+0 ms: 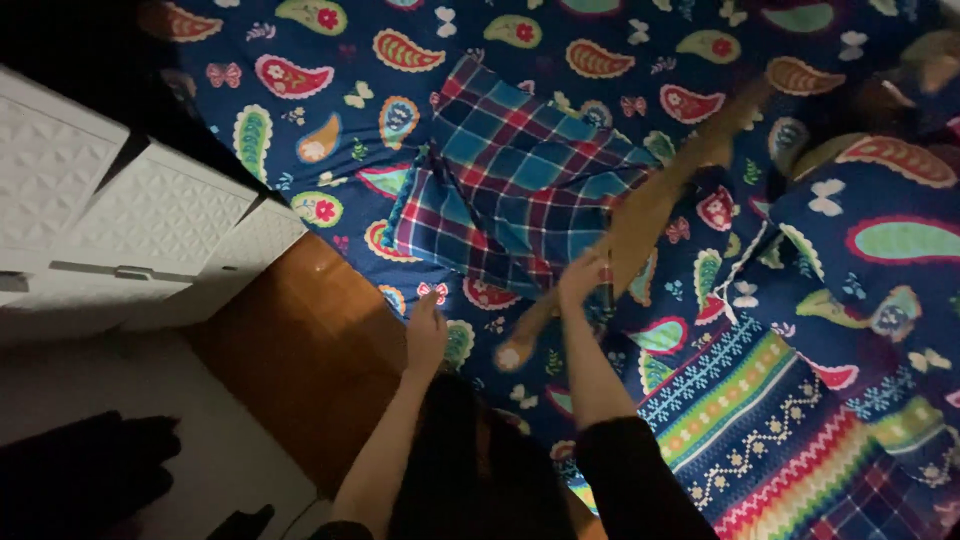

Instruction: The person folds a large patterned bedsheet on a bed using a broom to assist with alignment. They fold the sheet in half, smooth it, and then fold it again into a smaller rectangle.

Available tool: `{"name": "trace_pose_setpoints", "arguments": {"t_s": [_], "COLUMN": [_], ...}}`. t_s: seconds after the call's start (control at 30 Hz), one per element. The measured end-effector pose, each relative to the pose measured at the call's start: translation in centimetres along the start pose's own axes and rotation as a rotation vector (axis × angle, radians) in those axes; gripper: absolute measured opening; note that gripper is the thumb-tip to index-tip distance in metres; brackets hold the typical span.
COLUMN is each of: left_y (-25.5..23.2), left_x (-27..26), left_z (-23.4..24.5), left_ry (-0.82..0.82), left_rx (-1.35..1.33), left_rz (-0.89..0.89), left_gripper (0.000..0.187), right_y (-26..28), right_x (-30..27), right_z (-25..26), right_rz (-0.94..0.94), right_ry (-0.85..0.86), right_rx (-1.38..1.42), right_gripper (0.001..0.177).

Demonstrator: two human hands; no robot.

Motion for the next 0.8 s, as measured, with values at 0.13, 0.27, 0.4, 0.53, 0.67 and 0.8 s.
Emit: {"name": "trace_pose_setpoints", "arguments": {"t_s": [0.13,0.27,0.4,0.53,0.67,0.8], "left_y": [1.4,1.7,2.0,1.4,-0.6,1.2], "left_x": [-0.5,-1.0,-0.3,-0.9,-1.4,-2.1], "left_z": [0.5,1.4,1.1,0.9,1.5,0.7], "left_ry": [0.062,0.151,0.04,0.016,0.043,0.036], "left_rx": [-0.031,-0.073,-0.003,0.049,-0.08,0.042], "left_rz": [0.036,0.197,-0.023,-0.086,-0.084,-0.141], "left_gripper": [0.041,0.045,0.045,0.046,0.042,0.045], "right_y": [-0.7,6.4,1.8,-2.6,-7.5,-9.4], "right_x": [-14.9,-18.0,-15.1,-10.5,-12.3,-16.6], "right_z": [-8.1,0.7,0.9,1.7,-3.6,-4.8], "right_rz": [0.819,0.523,0.461,0.063,0.37,-0.829], "right_ry": [0.46,1.322,1.009,0.324,0.17,0.834], "right_rx": [-0.193,-0.663,-0.759,-0.045,-0.778,0.547], "right_gripper": [0.036,0.055,0.048,0.058,0.033,0.052]}}
Point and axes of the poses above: each hand's wrist, its own x-axis towards the middle knuckle, its own z-axis out of the back of the hand, y = z × x, the point moved 2 cm from there along x, towards the middle knuckle, and after that the axes turned 3 degrees about y, right-handed, at the moved point
